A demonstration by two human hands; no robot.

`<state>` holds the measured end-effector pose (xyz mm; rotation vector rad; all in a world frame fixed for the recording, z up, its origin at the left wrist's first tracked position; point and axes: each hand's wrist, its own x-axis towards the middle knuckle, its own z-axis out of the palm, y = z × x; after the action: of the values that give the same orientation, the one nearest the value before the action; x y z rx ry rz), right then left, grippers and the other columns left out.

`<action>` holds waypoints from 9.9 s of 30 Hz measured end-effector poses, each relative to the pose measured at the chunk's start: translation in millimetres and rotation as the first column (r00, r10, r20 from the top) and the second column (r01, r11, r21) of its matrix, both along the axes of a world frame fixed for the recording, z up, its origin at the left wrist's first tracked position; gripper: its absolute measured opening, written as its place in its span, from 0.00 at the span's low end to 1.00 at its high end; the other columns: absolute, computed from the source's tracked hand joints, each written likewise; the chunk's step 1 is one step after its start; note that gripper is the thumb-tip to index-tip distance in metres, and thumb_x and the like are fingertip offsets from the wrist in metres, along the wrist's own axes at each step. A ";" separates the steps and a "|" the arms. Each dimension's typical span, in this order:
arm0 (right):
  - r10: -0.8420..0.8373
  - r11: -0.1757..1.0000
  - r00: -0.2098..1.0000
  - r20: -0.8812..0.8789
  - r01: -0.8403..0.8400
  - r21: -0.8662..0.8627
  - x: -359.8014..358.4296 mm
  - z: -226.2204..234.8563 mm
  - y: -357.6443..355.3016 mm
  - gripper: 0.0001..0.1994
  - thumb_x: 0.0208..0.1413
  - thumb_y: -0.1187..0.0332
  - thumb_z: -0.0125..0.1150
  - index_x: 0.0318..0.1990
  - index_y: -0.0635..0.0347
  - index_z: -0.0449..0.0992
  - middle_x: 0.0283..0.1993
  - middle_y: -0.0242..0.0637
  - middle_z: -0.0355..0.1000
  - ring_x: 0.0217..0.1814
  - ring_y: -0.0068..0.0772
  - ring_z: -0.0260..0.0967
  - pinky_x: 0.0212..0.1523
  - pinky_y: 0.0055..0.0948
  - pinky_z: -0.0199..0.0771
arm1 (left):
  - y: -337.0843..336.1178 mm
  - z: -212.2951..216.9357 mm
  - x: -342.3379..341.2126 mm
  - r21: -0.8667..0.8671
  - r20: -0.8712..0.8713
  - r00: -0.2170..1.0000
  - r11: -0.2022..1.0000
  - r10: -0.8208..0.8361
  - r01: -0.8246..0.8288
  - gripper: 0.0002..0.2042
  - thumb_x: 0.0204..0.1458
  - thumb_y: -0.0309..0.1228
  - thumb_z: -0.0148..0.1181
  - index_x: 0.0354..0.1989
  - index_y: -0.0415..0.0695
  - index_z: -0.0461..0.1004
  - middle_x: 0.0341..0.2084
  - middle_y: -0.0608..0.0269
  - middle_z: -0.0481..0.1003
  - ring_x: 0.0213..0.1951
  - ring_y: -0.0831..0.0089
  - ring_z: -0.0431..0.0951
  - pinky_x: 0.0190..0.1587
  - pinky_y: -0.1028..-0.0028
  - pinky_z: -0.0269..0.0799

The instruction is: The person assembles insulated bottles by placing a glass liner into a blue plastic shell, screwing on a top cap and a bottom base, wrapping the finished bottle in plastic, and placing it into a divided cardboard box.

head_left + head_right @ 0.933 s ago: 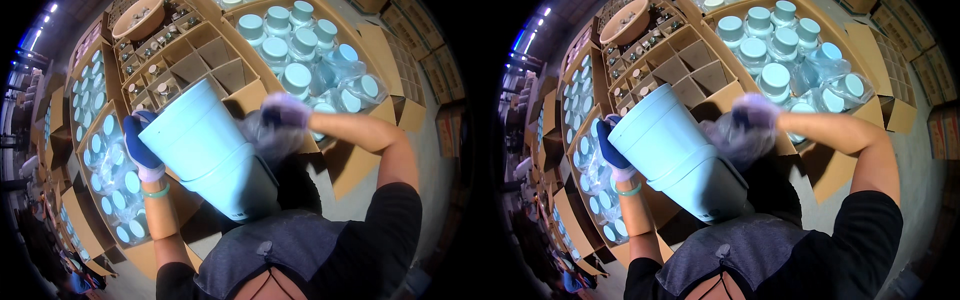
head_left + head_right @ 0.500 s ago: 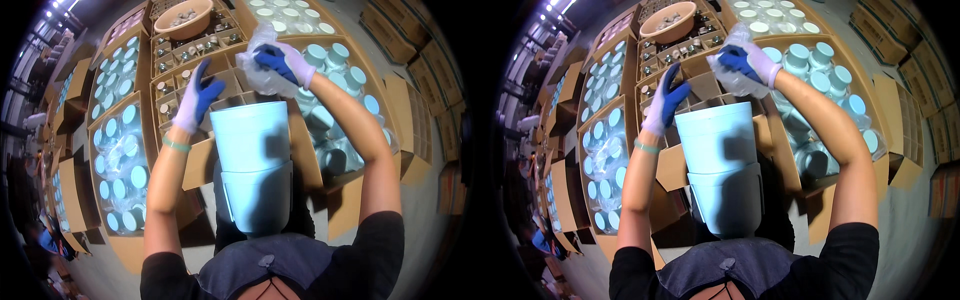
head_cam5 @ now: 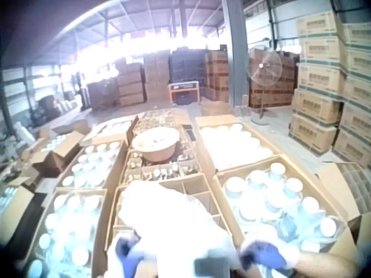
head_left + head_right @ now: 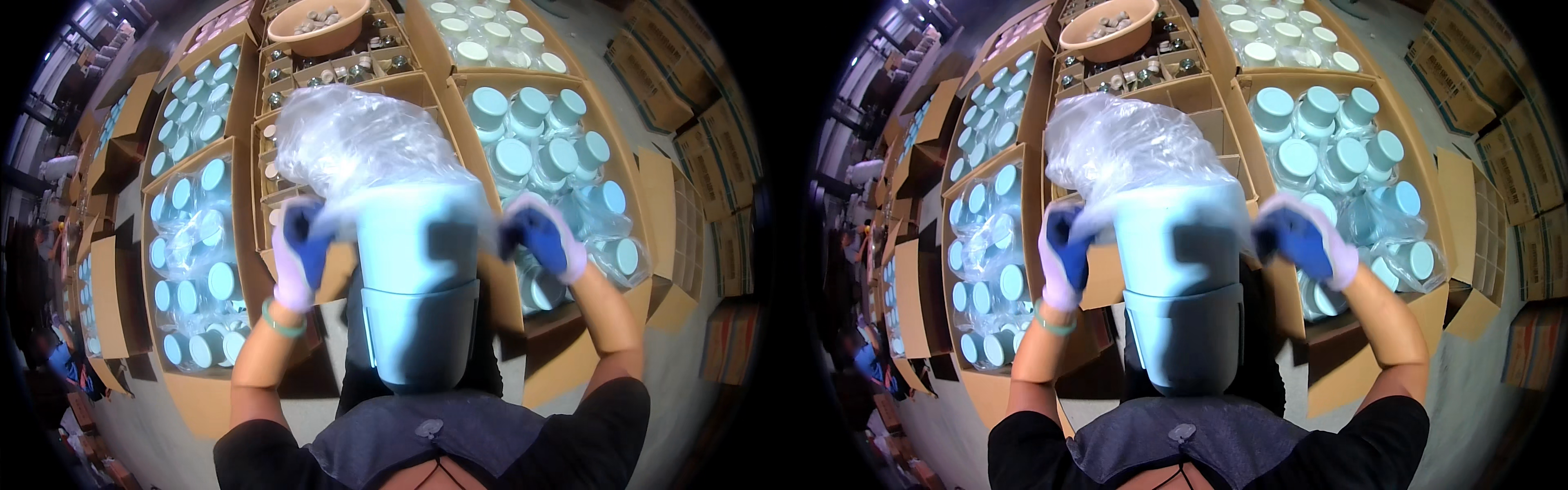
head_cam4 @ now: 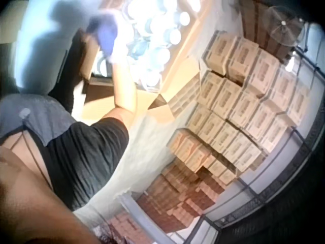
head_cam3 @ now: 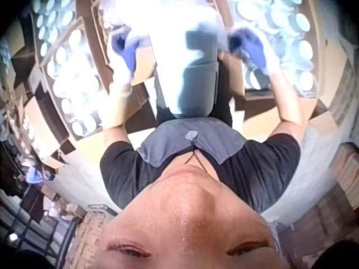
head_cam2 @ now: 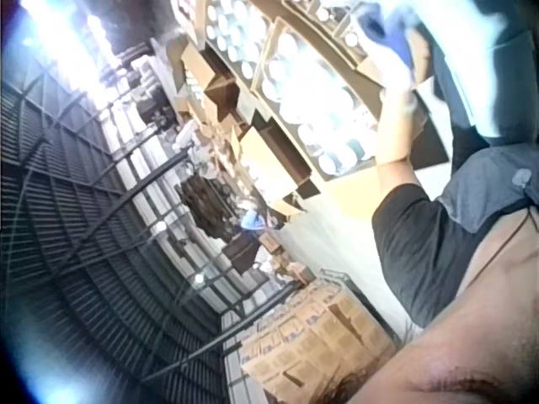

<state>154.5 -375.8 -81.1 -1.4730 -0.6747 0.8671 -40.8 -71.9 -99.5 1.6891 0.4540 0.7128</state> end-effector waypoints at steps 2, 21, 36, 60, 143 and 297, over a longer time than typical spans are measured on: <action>0.203 0.974 0.967 0.154 -0.182 -0.138 -28.3 1.8 -12.3 0.09 0.56 0.78 0.62 0.44 0.64 0.73 0.36 0.41 0.75 0.37 0.37 0.77 0.37 0.33 0.78 | -14.9 -13.8 -35.7 0.230 0.089 0.985 0.965 -0.150 0.126 0.16 0.40 0.11 0.59 0.38 0.40 0.70 0.32 0.58 0.73 0.34 0.69 0.75 0.38 0.76 0.71; 0.319 0.939 0.667 0.673 -0.320 -0.128 -149.0 -98.5 -45.4 0.12 0.50 0.70 0.62 0.42 0.58 0.72 0.38 0.46 0.74 0.43 0.53 0.72 0.49 0.47 0.71 | -139.8 -144.4 -207.7 0.064 -0.466 0.837 0.932 -0.287 0.356 0.36 0.57 0.34 0.61 0.70 0.34 0.51 0.63 0.36 0.58 0.65 0.42 0.59 0.69 0.56 0.53; 0.049 0.991 0.974 -0.220 -0.021 0.130 -145.3 58.4 71.6 0.11 0.61 0.60 0.61 0.39 0.58 0.73 0.33 0.28 0.67 0.32 0.16 0.62 0.32 0.22 0.65 | -135.8 -22.0 -196.2 0.666 0.350 0.936 0.706 -0.013 -0.239 0.21 0.50 0.19 0.63 0.54 0.40 0.69 0.66 0.37 0.56 0.68 0.38 0.57 0.67 0.48 0.56; 0.363 0.913 0.931 -0.037 -0.364 -0.184 -67.5 -42.8 -10.5 0.14 0.62 0.62 0.58 0.46 0.63 0.79 0.38 0.37 0.78 0.39 0.25 0.74 0.39 0.26 0.73 | -28.2 160.3 66.0 0.826 -0.321 0.909 0.391 -0.267 0.407 0.24 0.56 0.49 0.59 0.56 0.47 0.76 0.55 0.50 0.75 0.56 0.51 0.75 0.60 0.63 0.69; 0.890 0.398 0.286 0.356 -0.106 -0.911 199.0 -4.6 -65.0 0.26 0.31 0.71 0.69 0.46 0.59 0.75 0.55 0.50 0.65 0.60 0.55 0.63 0.60 0.40 0.67 | -31.5 -47.9 -120.5 0.396 -0.272 0.955 0.918 0.122 -0.004 0.24 0.51 0.14 0.47 0.59 0.37 0.71 0.61 0.45 0.69 0.64 0.52 0.68 0.66 0.62 0.61; -0.379 0.924 0.860 -0.342 0.371 -0.091 75.2 -113.5 130.4 0.25 0.64 0.44 0.51 0.50 0.57 0.74 0.41 0.32 0.74 0.41 0.23 0.70 0.38 0.20 0.66 | 54.8 10.3 45.2 0.055 0.078 0.771 0.775 -0.632 0.630 0.17 0.64 0.33 0.49 0.58 0.39 0.71 0.56 0.52 0.74 0.60 0.65 0.71 0.65 0.68 0.62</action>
<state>229.7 -245.5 -194.6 -1.3582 -0.0993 0.8041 4.5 -17.1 -89.1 1.6797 -0.2062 0.2881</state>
